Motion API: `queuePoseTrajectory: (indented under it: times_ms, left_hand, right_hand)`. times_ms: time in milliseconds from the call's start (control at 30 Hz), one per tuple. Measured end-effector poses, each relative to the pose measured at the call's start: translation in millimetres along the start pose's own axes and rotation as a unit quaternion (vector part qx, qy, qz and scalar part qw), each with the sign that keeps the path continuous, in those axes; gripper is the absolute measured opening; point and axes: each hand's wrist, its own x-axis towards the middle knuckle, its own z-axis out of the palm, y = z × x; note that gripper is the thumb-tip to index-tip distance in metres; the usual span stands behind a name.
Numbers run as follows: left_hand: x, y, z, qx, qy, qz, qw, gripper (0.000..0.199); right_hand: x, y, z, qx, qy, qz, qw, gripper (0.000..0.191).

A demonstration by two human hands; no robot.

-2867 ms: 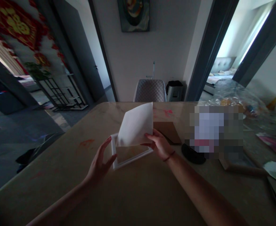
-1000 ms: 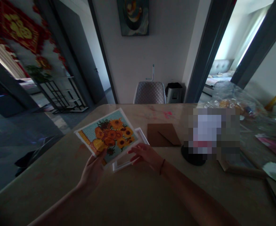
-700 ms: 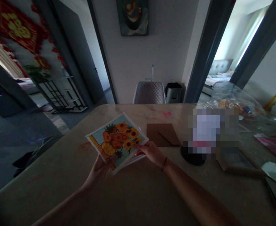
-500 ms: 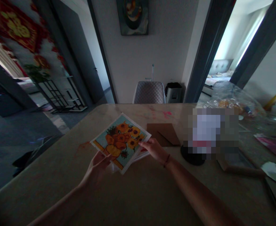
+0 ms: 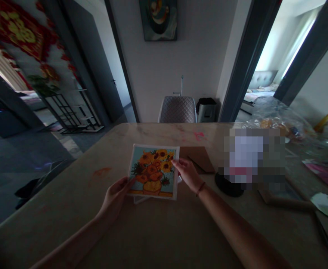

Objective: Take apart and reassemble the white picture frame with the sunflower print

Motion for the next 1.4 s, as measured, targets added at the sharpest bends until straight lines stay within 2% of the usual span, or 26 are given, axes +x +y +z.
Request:
queuePoseTrajectory:
  times_ms: [100, 200, 300, 400, 467, 533, 667, 767, 933, 1100, 1267, 1400]
  left_hand:
    - [2.2, -0.9, -3.3, -0.003, 0.067, 0.039, 0.997, 0.032]
    - [4.4, -0.8, -5.7, -0.001, 0.099, 0.055, 0.994, 0.032]
    - [5.8, -3.0, -5.6, 0.025, 0.069, 0.059, 0.996, 0.032]
    - [9.9, -8.3, -7.2, 0.079, 0.041, 0.070, 0.994, 0.038]
    - [14.2, -11.6, -11.1, 0.136, 0.043, 0.087, 0.986, 0.042]
    - [18.1, -13.4, -16.3, 0.222, 0.055, 0.123, 0.966, 0.043]
    - [19.9, -14.4, -23.1, 0.427, 0.066, 0.154, 0.889, 0.045]
    - [19.2, -15.5, -23.6, 0.501, 0.032, 0.158, 0.850, 0.048]
    - [20.7, -17.4, -23.7, 0.574, -0.015, 0.167, 0.802, 0.049]
    - [19.3, -16.1, -23.4, 0.605, -0.018, 0.181, 0.775, 0.047]
    - [17.4, -13.5, -21.4, 0.614, -0.030, 0.183, 0.767, 0.045]
    - [17.7, -13.8, -20.9, 0.620, -0.033, 0.184, 0.762, 0.047]
  right_hand:
    - [-1.5, 5.8, 5.0, 0.004, -0.060, 0.008, 0.998, 0.026]
    - [-2.5, 11.0, 9.4, 0.011, -0.075, 0.010, 0.997, 0.024]
    - [-2.2, 11.1, 8.8, 0.021, -0.064, 0.017, 0.998, 0.025]
    - [0.0, 8.0, 4.2, 0.028, -0.026, 0.023, 0.999, 0.027]
    - [2.7, 7.1, -0.2, 0.015, 0.008, 0.017, 1.000, 0.028]
    - [6.2, 7.8, -5.7, -0.012, 0.038, 0.008, 0.999, 0.030]
    - [12.0, 10.8, -16.4, -0.063, 0.077, 0.021, 0.995, 0.032]
    - [12.5, 12.3, -19.4, -0.089, 0.073, 0.028, 0.993, 0.030]
    - [9.3, 14.7, -13.5, -0.122, 0.061, 0.049, 0.989, 0.027]
    - [7.0, 15.9, -6.0, -0.132, 0.040, 0.045, 0.989, 0.027]
    - [1.5, 11.2, 1.3, -0.155, 0.017, 0.048, 0.987, 0.027]
    - [-1.9, 8.2, 5.5, -0.214, -0.001, 0.021, 0.977, 0.030]
